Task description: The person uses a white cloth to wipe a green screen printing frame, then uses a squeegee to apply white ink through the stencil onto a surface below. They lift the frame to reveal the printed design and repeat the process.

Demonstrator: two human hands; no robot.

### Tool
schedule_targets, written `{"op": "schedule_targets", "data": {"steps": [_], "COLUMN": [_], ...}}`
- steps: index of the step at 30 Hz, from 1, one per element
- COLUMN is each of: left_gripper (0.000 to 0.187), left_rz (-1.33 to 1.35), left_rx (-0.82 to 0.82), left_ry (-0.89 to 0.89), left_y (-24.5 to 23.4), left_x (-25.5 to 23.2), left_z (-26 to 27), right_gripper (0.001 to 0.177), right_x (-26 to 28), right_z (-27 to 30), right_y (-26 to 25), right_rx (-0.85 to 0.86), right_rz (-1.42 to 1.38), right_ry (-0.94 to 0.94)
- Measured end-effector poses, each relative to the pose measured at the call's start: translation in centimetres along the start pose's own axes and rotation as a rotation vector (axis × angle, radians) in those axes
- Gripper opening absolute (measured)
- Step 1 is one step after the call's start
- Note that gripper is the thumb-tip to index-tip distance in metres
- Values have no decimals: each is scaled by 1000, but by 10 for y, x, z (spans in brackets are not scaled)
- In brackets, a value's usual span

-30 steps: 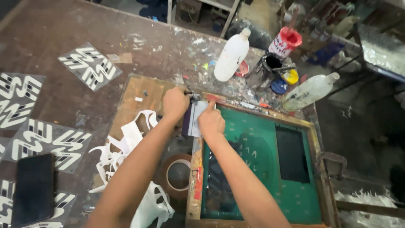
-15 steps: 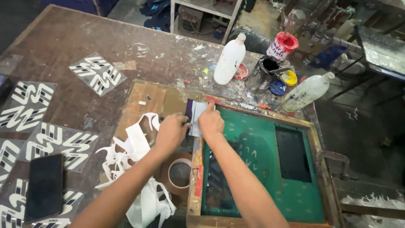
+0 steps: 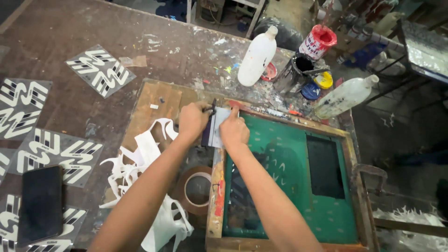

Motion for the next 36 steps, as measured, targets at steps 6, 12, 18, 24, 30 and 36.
{"op": "schedule_targets", "data": {"steps": [6,12,18,24,30,36], "left_gripper": [24,33,46,34,25,26], "left_rz": [21,194,492,376,420,701], "left_rx": [9,-78,-287,-396,-334,-224], "left_ry": [-39,-61,160,342,262,-98], "left_y": [-25,-65,-98,-103,-108,-135], "left_x": [-4,-30,-92,-131,-143,-102], "left_z": [99,119,136,160,150,124], "right_gripper": [59,83,55,39,37,29], "right_x": [-2,-35,-62,-26,-23,-74], "right_z": [0,-50,-58,24,52,-7], "right_y": [1,67,70,1,-31,61], "right_rx": [-31,74,71,491,703,682], "right_rz": [-46,-74,-452,-835,-896,-1033], "right_ry": [-14,-65,139,6,159,390]}}
Point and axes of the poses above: each hand's wrist, its own z-axis away from the middle knuckle, its own y-axis out of the palm, x = y × z, the point moved 7 cm from there along -z, towards the middle knuckle, and after that the axes turned 1 degree about z, right-handed, at the moved point
